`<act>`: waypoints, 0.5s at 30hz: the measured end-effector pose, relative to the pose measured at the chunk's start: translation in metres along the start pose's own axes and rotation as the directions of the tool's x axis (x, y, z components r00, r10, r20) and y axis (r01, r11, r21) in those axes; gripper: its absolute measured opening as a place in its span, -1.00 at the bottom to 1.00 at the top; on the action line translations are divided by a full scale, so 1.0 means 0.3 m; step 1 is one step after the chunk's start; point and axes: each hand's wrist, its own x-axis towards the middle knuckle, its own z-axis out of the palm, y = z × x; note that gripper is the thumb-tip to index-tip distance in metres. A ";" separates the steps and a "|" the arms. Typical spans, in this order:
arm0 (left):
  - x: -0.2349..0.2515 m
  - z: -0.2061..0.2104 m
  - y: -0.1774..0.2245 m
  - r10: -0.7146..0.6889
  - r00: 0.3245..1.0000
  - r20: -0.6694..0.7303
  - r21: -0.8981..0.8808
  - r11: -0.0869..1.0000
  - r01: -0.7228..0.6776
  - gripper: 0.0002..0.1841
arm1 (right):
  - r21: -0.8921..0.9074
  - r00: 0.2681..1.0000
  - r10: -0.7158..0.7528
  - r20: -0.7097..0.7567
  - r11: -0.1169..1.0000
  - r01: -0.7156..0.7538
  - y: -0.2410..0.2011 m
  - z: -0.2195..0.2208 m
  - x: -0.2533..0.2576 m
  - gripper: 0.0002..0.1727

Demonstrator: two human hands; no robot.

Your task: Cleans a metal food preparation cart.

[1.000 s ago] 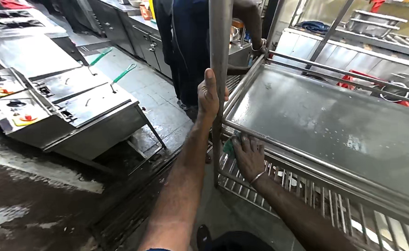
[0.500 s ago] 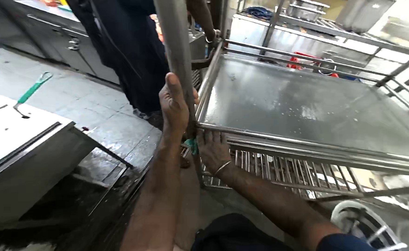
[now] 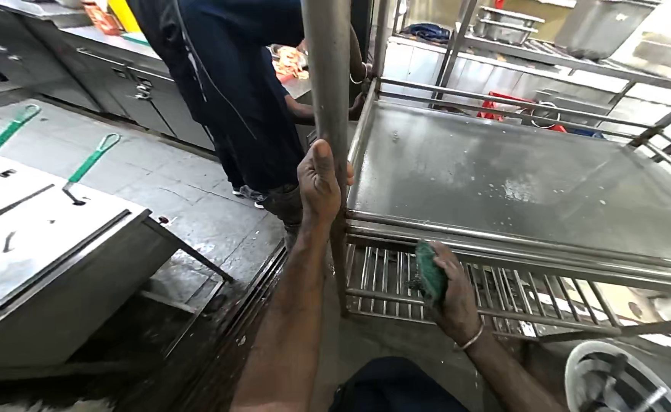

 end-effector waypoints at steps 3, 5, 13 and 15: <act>-0.005 -0.001 -0.003 0.005 1.000 0.015 0.001 1.000 -0.005 -0.31 | -0.061 0.988 0.008 -0.151 0.998 -0.017 0.030 0.024 0.008 -0.39; -0.013 -0.002 0.001 0.010 0.999 0.031 0.004 1.000 -0.010 -0.29 | -0.142 0.979 0.028 -0.202 0.988 -0.058 0.067 0.074 0.021 -0.46; -0.026 -0.010 -0.005 0.038 0.997 0.060 0.015 0.999 -0.039 -0.28 | -0.506 0.998 0.041 -0.043 0.861 -0.057 0.064 0.188 0.031 -0.36; -0.018 -0.011 -0.011 0.026 0.998 0.052 0.029 0.999 -0.028 -0.26 | -0.573 0.995 0.087 0.046 0.819 -0.045 0.030 0.190 0.059 -0.32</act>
